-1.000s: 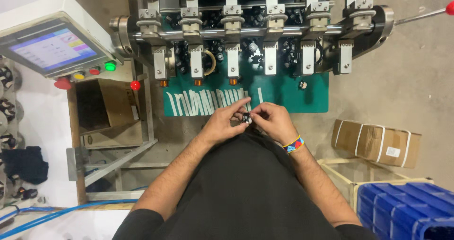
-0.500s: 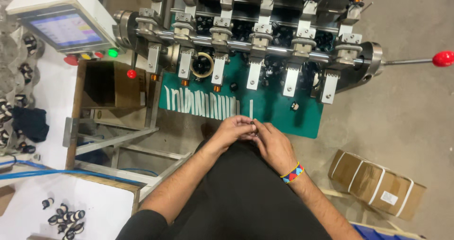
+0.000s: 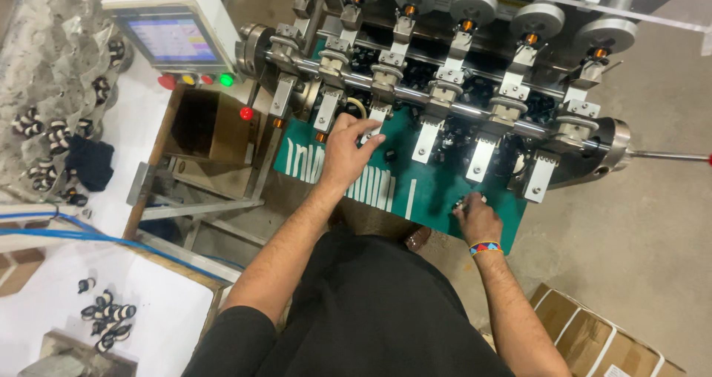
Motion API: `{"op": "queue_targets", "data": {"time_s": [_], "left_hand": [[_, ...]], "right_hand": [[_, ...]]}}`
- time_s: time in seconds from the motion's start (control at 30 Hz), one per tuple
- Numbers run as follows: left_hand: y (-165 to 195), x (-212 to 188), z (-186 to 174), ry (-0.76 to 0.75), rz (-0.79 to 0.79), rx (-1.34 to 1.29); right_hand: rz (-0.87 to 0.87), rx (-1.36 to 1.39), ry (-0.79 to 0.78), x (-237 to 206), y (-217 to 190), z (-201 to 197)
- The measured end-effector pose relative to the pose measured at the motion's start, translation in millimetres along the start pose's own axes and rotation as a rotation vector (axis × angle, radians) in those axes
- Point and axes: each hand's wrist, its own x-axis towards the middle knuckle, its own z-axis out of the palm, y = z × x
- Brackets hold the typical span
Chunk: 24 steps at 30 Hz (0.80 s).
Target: The person operates a small benchtop industrial machine with rotating spools, pressing control panel buttons and pulling a red-handled lever. They use scissors to cut white strips from the machine output, lay the cut strips on the green mat, and handle small black components, placing them aside.
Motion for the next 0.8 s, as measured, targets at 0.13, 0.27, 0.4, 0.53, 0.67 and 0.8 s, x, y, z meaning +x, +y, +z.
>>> {"op": "queue_targets", "data": {"time_s": [0.13, 0.27, 0.4, 0.53, 0.67, 0.8], "left_hand": [[-13, -16, -16, -0.007, -0.072, -0.191], [-59, -51, -29, 0.167, -0.335, -0.292], [-111, -62, 7, 0.083, -0.805, -0.693], [-126, -56, 34, -0.375, -0.957, -0.876], [-125, -66, 1, -0.704, -0.718, -0.399], [-104, -73, -71, -0.367, -0.324, -0.36]], "right_hand": [[-0.043, 0.106, -0.032, -20, -41, -21], [-0.239, 0.288, 0.038, -34, -90, -31], [-0.329, 0.661, -0.14, -10, -136, -18], [-0.03, 1.139, -0.423, 34, -187, 15], [0.191, 1.455, -0.368, 35, -223, 35], [0.317, 1.495, -0.54, -18, -228, 28]]}}
